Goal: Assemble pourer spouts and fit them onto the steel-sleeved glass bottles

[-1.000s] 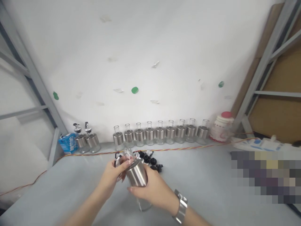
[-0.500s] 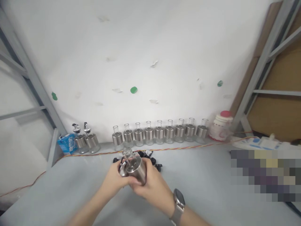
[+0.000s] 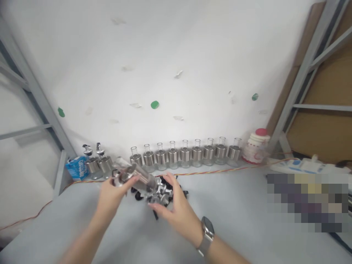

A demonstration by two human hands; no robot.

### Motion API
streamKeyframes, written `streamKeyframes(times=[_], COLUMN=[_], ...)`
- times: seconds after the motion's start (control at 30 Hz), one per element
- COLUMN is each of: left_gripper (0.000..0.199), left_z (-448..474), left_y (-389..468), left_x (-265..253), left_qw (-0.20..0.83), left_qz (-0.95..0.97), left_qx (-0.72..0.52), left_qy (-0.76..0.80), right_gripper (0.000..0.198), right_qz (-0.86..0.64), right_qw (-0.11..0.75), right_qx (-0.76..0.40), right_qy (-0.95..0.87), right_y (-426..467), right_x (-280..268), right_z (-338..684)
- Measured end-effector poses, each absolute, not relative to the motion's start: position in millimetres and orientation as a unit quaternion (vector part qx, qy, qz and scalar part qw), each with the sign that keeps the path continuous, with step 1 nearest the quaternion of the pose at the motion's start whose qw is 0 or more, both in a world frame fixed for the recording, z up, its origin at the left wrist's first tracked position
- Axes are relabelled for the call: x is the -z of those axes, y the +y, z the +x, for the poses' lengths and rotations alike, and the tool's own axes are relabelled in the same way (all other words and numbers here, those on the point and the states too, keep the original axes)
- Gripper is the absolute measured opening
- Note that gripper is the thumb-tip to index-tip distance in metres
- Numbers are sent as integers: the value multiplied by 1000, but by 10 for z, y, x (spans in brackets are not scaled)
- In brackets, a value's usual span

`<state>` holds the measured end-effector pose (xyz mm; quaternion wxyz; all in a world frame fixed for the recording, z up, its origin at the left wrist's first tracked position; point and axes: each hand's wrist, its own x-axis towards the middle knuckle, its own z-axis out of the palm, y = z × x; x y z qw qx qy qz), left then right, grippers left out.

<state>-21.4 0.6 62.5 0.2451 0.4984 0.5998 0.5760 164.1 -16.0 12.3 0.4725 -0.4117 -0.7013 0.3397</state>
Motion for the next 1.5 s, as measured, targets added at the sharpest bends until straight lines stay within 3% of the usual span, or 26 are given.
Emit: streamKeyframes(times=[0.17,0.3,0.57,0.83,1.1,1.37,1.5], left_gripper=[54,64,71,61,64,48,52], left_z=[-671,-928,-937,-873,-1038,-1029,-881], left_y=[259,424,620,878,1097,1050,788], left_x=[-571,-358,-79,-263,-271,-284,-317], left_qw=[7,-57,-41,-32,4,56,16], left_qz=[421,397,431,472,468,476,461], left_qx=[-581,-500,-443,-386,-338,-394,-483], left_qy=[696,767,785,792,817,784,745], right_gripper=[51,37,34,31,30,27,25], right_qz=[-426,-420,-417,-425,-427,-430,-429], right_qw=[524,529,490,475,470,470,461], right_qx=[-320,-322,-348,-349,-353,-350,-351], right_qy=[-664,-663,-682,-687,-687,-687,-693], right_y=[-153,-173,-188,-178,-184,-152,-154], right_x=[-177,-191,-163,-141,-133,-86,-85], right_z=[1665,1656,1643,1656,1650,1645,1648])
